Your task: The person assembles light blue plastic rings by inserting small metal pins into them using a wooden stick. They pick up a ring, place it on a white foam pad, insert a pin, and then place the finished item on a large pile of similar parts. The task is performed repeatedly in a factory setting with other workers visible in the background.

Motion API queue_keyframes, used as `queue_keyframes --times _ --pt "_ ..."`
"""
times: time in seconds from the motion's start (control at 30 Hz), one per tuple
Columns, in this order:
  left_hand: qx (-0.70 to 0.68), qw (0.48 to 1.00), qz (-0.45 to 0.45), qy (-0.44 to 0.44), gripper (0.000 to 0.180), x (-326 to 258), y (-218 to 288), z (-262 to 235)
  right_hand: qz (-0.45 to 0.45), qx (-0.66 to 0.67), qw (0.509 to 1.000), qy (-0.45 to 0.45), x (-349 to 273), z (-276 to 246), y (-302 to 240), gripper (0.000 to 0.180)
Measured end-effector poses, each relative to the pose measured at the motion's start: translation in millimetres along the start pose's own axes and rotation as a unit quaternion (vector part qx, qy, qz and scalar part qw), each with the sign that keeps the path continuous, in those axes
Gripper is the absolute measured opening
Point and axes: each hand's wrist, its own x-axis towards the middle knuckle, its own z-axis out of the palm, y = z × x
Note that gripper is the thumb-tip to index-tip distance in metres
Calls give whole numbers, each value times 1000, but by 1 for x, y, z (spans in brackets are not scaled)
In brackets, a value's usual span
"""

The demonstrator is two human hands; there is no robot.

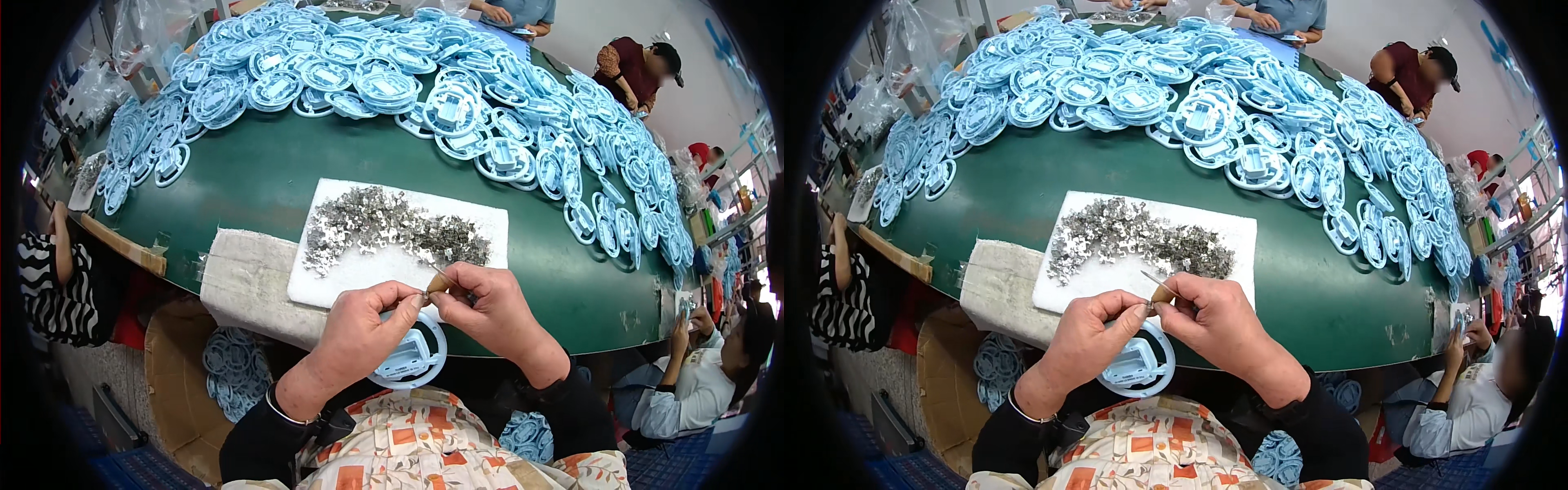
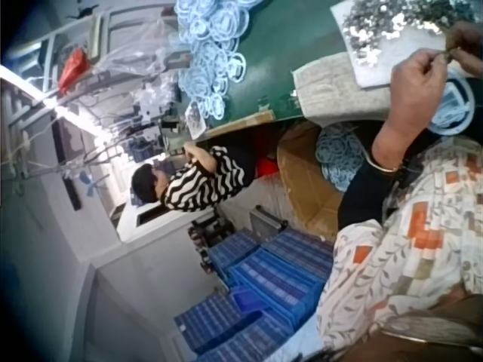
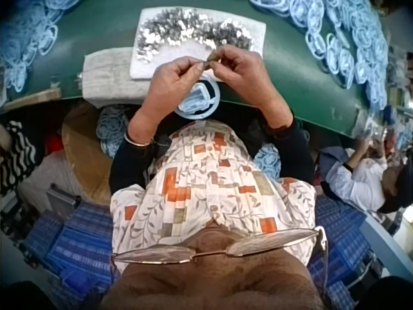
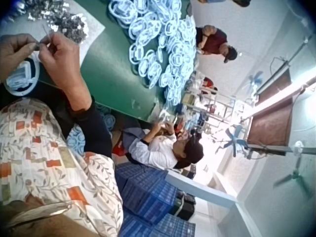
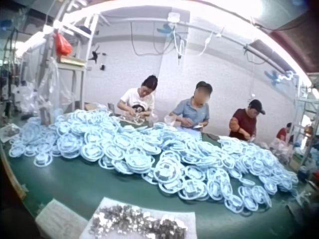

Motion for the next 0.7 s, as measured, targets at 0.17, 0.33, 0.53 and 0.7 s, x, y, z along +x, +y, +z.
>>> queue_keyframes --times 0.17,0.33,0.53,0.7 --pt "-41 999 -6 -6 26 1 -1 2 48 53 997 1 0 -5 5 5" --pt "-128 992 -5 17 32 7 -18 1 18 80 993 81 -10 2 22 6" --pt "-122 991 -5 55 33 14 -28 7 -22 0 995 94 -13 12 26 7" --pt "-93 994 -20 59 36 16 -28 7 -52 -81 990 103 -7 20 31 10"
